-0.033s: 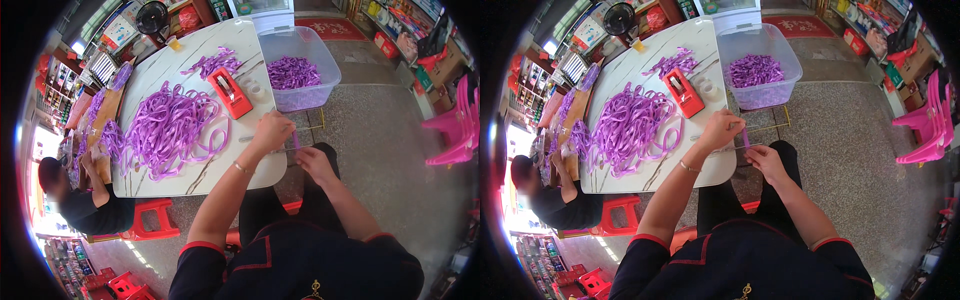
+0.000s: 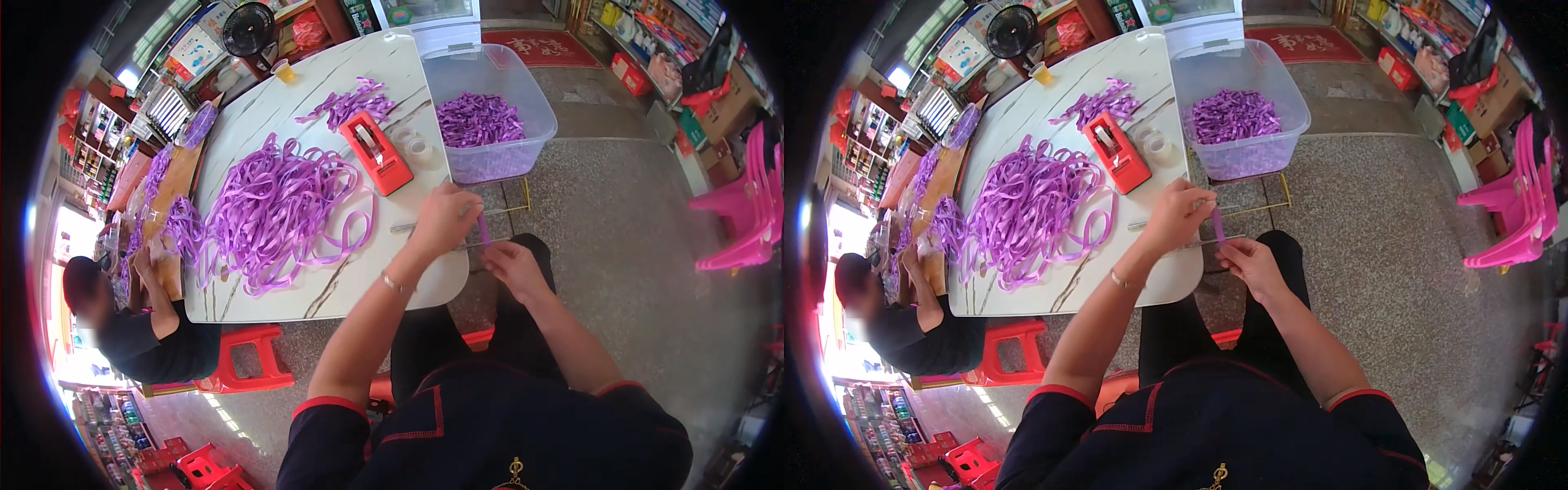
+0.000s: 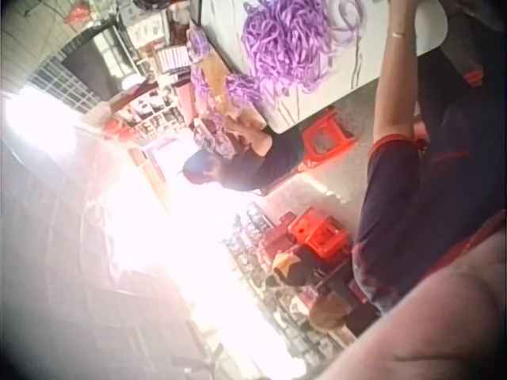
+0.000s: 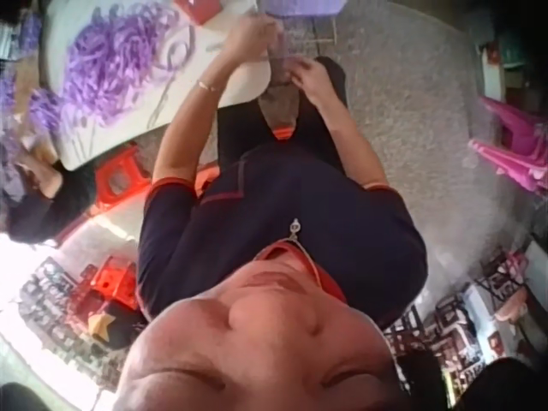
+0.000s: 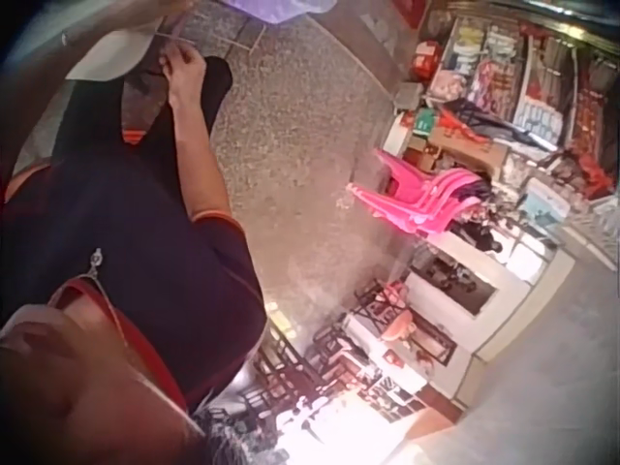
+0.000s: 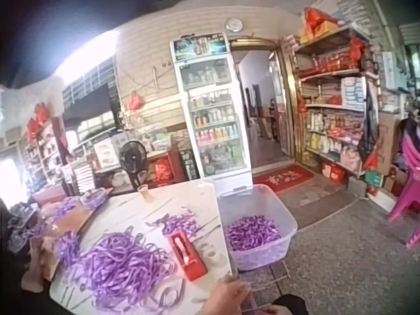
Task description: Folding purple ribbons and securing them with tape.
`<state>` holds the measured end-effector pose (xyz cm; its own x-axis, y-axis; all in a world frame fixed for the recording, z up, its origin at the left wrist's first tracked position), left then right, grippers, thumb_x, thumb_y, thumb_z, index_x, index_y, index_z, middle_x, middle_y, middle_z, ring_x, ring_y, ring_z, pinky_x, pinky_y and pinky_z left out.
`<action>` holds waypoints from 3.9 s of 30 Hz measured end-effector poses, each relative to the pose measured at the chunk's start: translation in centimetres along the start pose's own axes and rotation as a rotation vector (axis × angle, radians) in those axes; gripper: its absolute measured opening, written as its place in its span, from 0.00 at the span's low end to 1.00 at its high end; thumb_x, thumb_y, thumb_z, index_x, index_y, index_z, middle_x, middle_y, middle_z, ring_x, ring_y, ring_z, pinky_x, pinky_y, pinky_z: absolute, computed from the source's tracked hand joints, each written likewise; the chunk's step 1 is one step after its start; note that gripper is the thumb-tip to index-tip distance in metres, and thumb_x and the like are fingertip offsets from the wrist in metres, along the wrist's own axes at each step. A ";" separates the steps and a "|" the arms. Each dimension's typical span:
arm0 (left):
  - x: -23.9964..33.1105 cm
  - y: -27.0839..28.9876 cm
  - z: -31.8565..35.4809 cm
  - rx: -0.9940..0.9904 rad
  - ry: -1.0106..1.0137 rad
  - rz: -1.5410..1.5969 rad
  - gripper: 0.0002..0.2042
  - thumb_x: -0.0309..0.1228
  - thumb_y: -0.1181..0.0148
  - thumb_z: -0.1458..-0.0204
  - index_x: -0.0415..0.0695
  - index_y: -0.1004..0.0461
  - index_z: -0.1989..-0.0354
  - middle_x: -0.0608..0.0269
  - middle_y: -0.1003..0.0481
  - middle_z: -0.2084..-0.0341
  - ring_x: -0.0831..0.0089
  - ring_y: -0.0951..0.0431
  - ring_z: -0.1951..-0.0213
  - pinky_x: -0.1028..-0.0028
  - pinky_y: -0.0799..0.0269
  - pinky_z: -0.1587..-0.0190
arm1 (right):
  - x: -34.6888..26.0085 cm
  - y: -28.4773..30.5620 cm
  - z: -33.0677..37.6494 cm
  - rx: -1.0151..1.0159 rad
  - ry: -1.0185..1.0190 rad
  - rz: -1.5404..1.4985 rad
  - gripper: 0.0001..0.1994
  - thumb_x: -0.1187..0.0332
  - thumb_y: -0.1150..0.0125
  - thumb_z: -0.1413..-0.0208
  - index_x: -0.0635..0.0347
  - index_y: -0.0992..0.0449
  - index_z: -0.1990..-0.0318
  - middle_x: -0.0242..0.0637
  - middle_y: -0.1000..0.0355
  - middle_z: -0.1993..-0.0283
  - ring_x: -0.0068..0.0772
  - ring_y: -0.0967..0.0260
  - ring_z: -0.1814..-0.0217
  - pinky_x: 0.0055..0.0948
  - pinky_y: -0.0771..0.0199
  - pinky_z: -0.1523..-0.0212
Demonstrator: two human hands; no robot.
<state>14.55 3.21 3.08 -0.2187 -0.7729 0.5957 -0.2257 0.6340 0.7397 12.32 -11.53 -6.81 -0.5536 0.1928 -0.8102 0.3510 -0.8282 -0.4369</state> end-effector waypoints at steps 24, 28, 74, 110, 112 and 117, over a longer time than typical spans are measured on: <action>4.8 -4.7 9.3 -0.404 0.742 2.239 0.11 0.29 0.59 0.46 0.49 0.41 0.54 0.72 0.47 0.83 0.80 0.46 0.79 0.80 0.47 0.74 | -2.9 -0.4 1.4 -0.081 0.001 0.225 0.10 0.62 0.46 0.45 0.58 0.26 0.71 0.23 0.34 0.79 0.12 0.41 0.79 0.12 0.45 0.78; 4.5 -4.4 9.6 -0.441 0.695 2.283 0.16 0.27 0.56 0.48 0.50 0.41 0.50 0.71 0.46 0.82 0.79 0.45 0.77 0.80 0.46 0.73 | -6.1 -0.9 1.7 -0.274 -0.073 0.497 0.12 0.60 0.48 0.44 0.59 0.26 0.71 0.25 0.33 0.78 0.12 0.41 0.80 0.12 0.44 0.79; 4.6 -4.7 9.9 -0.448 0.662 2.201 0.21 0.27 0.56 0.50 0.52 0.44 0.45 0.71 0.46 0.79 0.79 0.43 0.74 0.79 0.42 0.67 | -12.0 -15.4 -8.5 0.057 0.621 1.300 0.08 0.62 0.39 0.58 0.56 0.22 0.75 0.34 0.27 0.80 0.34 0.28 0.75 0.32 0.32 0.73; 4.7 -4.4 9.7 -0.435 0.637 2.150 0.19 0.30 0.52 0.49 0.54 0.39 0.47 0.73 0.47 0.80 0.79 0.43 0.75 0.78 0.43 0.66 | -12.4 -7.6 -4.1 -0.504 0.132 2.011 0.12 0.53 0.42 0.59 0.48 0.22 0.74 0.33 0.26 0.73 0.38 0.28 0.66 0.36 0.30 0.67; 4.8 -4.3 9.7 -0.442 0.639 2.140 0.19 0.30 0.52 0.50 0.54 0.39 0.47 0.73 0.47 0.80 0.79 0.43 0.75 0.78 0.43 0.66 | -12.5 -7.4 -4.0 -0.491 0.118 2.034 0.12 0.53 0.42 0.59 0.49 0.22 0.75 0.33 0.26 0.74 0.38 0.28 0.67 0.37 0.29 0.67; 4.8 -4.3 9.5 -0.430 0.658 2.143 0.19 0.30 0.52 0.50 0.55 0.39 0.47 0.73 0.47 0.80 0.79 0.43 0.75 0.78 0.44 0.66 | -13.3 -7.2 -3.3 -0.288 0.474 2.253 0.19 0.47 0.42 0.60 0.54 0.23 0.80 0.38 0.27 0.77 0.43 0.28 0.70 0.39 0.30 0.69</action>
<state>5.42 -2.98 -0.27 0.4746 0.8392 0.2654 0.0020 0.3004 -0.9538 19.68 -6.40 5.83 0.8632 -0.4946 0.1014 0.0194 0.2332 0.9722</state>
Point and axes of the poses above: each hand's wrist, its own z-axis away from the middle knuckle, its own y-axis out of the back of the hand, x = y × z, the point moved 6 cm from there along -z, towards the middle knuckle
